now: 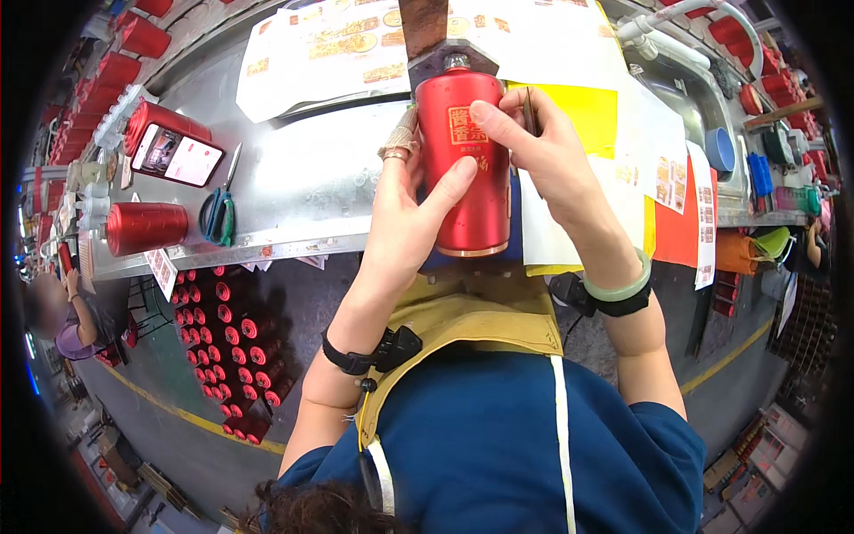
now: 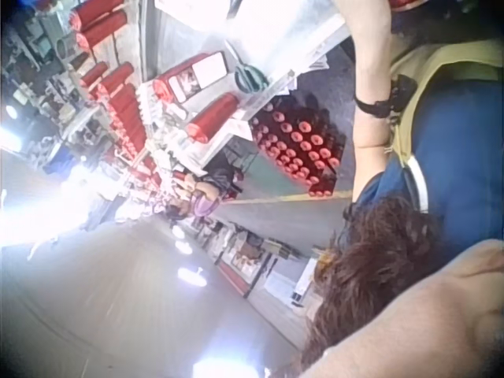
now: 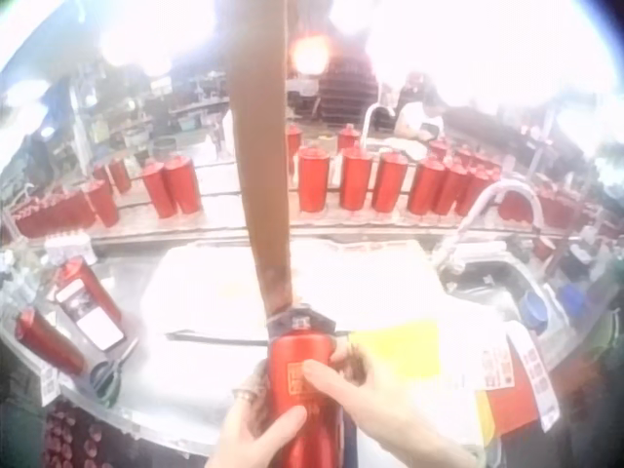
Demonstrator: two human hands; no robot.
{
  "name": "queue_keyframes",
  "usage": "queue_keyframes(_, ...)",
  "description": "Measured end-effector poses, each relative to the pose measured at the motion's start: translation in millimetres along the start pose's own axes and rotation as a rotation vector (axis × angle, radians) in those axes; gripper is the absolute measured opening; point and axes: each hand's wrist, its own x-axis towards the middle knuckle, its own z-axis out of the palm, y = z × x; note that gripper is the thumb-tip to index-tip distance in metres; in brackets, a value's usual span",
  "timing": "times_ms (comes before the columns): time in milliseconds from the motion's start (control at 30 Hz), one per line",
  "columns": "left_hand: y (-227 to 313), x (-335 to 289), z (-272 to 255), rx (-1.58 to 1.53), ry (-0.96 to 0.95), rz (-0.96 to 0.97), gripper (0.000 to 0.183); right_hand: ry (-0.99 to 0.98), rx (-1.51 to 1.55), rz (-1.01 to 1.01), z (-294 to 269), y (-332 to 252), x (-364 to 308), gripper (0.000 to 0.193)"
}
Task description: Applying labels to red cylindrical containers and smoothing them with a scraper tool.
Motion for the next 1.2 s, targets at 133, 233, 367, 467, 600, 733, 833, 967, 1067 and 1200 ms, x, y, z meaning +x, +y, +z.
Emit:
queue_keyframes(133,-7.7,1.1,1.8,-0.016,0.034,0.017,0.071,0.035,-0.065,-0.073,3.9,10.6,3.7,0.043)
queue_keyframes(233,-6.8,0.9,2.8,-0.006,0.044,0.025,0.069,0.056,-0.102,-0.088,5.8,10.3,4.0,0.043)
queue_keyframes(367,-8.6,0.3,1.5,0.004,0.045,0.017,0.07,0.064,-0.095,-0.099,7.2,9.7,3.1,0.042)
queue_keyframes(467,-8.3,0.1,1.8,-0.002,0.048,0.025,0.071,0.062,-0.082,-0.089,7.5,10.3,3.0,0.041)
queue_keyframes(600,-8.0,-0.3,1.9,0.002,0.045,0.036,0.074,0.072,-0.086,-0.097,8.6,9.9,2.7,0.039)
queue_keyframes(733,-6.9,-1.3,1.8,0.018,0.043,0.022,0.075,0.072,-0.103,-0.096,7.1,11.4,3.9,0.039)
queue_keyframes(833,-7.9,-1.2,2.8,0.045,0.049,0.038,0.073,0.066,-0.099,-0.099,6.8,11.0,3.9,0.04)
queue_keyframes(967,-2.3,2.9,-1.8,-0.156,0.013,0.004,0.064,0.047,-0.086,-0.034,4.3,1.6,3.5,0.039)
queue_keyframes(1067,1.3,4.6,-7.9,-0.208,0.009,-0.047,0.06,0.011,-0.038,0.003,0.1,0.5,5.0,0.038)
queue_keyframes(1200,0.1,3.5,-3.5,-0.088,-0.005,-0.028,0.071,0.004,-0.048,-0.086,-4.7,14.2,9.7,0.036)
